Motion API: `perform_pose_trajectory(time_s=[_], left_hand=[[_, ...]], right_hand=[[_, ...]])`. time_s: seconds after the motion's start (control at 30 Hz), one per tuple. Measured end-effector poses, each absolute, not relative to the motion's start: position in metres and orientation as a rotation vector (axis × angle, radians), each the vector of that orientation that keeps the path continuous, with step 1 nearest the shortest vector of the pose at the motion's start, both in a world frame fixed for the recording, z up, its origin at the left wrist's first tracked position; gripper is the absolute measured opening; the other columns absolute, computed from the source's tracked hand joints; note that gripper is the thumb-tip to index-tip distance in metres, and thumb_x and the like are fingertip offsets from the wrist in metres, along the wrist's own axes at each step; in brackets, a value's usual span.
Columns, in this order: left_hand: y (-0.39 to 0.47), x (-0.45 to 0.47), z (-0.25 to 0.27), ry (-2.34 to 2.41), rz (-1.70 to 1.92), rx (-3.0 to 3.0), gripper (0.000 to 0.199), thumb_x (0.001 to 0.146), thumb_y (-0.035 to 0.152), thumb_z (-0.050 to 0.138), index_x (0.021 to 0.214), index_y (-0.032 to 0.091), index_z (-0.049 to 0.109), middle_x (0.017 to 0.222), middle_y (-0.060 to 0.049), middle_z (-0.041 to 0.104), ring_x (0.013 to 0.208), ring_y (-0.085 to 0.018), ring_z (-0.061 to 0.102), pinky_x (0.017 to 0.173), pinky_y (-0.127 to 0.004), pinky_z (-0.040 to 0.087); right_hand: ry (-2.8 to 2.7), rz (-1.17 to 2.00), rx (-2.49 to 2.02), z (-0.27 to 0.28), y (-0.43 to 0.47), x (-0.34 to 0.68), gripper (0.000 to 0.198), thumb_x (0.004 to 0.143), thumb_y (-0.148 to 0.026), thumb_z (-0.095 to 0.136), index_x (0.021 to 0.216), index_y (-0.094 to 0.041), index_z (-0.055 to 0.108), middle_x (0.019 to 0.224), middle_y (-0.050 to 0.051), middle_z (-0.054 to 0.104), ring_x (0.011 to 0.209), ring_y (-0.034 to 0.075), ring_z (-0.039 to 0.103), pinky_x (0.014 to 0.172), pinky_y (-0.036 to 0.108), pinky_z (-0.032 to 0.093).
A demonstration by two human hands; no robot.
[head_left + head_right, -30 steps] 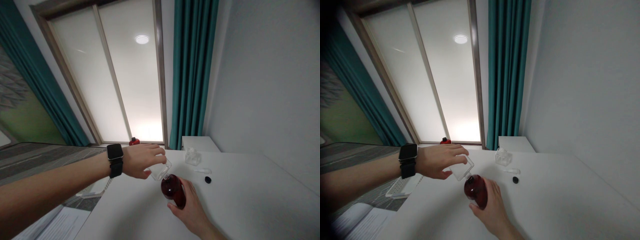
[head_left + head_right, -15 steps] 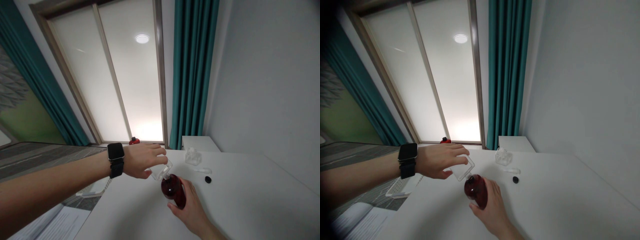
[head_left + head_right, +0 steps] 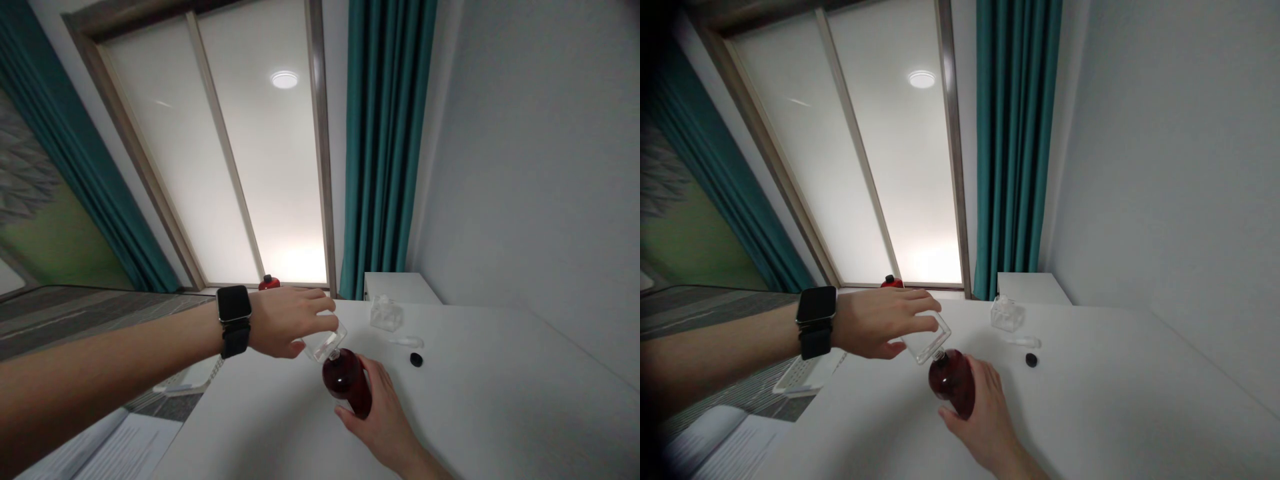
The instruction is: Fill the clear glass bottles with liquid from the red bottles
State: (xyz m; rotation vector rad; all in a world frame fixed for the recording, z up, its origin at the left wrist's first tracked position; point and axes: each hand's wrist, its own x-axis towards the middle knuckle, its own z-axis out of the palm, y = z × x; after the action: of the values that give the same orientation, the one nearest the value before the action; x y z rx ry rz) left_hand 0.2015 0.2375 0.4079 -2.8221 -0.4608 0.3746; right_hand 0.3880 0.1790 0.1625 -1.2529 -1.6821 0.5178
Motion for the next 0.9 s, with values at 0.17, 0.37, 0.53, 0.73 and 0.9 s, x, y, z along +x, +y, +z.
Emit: perform_pose_trajectory(time_s=[0.17, 0.37, 0.53, 0.73, 0.9], left_hand=[[0.238, 0.202, 0.408, -0.463, 0.381, -2.83, 0.048, 0.077, 0.015, 0.073, 0.119, 0.02, 0.05, 0.125, -0.009, 0.057, 0.108, -0.025, 0.055, 0.093, -0.036, 0.047], [0.237, 0.203, 0.41, -0.448, 0.362, -2.826, 0.047, 0.077, 0.015, 0.073, 0.118, 0.02, 0.051, 0.127, -0.009, 0.057, 0.109, -0.026, 0.055, 0.092, -0.037, 0.049], [0.235, 0.204, 0.411, -0.458, 0.37, -2.837, 0.047, 0.078, 0.014, 0.072, 0.119, 0.021, 0.05, 0.129, -0.009, 0.055, 0.112, -0.026, 0.053, 0.092, -0.037, 0.048], [0.242, 0.199, 0.406, -0.498, 0.333, -2.93, 0.055, 0.076, 0.008, 0.073, 0.123, 0.02, 0.048, 0.133, -0.009, 0.055, 0.119, -0.025, 0.051, 0.101, -0.038, 0.045], [0.249, 0.191, 0.398, -0.545, 0.284, -3.006, 0.069, 0.079, 0.006, 0.07, 0.139, 0.017, 0.036, 0.141, -0.01, 0.052, 0.128, -0.025, 0.049, 0.109, -0.04, 0.041]], right_hand=[[-1.688, 0.515, -1.249, 0.163, 0.178, 0.388, 0.072, 0.064, -0.021, 0.075, 0.131, -0.021, 0.049, 0.123, 0.013, 0.061, 0.115, 0.035, 0.057, 0.1, 0.053, 0.046], [-1.669, 0.509, -1.246, 0.162, 0.179, 0.388, 0.073, 0.063, -0.022, 0.077, 0.131, -0.023, 0.051, 0.123, 0.011, 0.062, 0.115, 0.035, 0.058, 0.099, 0.051, 0.047], [-1.668, 0.513, -1.248, 0.162, 0.179, 0.388, 0.072, 0.063, -0.021, 0.076, 0.131, -0.023, 0.051, 0.124, 0.012, 0.062, 0.115, 0.035, 0.058, 0.099, 0.052, 0.047], [-1.667, 0.496, -1.239, 0.162, 0.178, 0.389, 0.073, 0.063, -0.022, 0.076, 0.131, -0.024, 0.051, 0.123, 0.011, 0.063, 0.114, 0.035, 0.059, 0.099, 0.052, 0.048], [-1.663, 0.501, -1.256, 0.163, 0.178, 0.389, 0.072, 0.062, -0.021, 0.076, 0.13, -0.023, 0.052, 0.123, 0.011, 0.063, 0.114, 0.034, 0.059, 0.099, 0.051, 0.048]])
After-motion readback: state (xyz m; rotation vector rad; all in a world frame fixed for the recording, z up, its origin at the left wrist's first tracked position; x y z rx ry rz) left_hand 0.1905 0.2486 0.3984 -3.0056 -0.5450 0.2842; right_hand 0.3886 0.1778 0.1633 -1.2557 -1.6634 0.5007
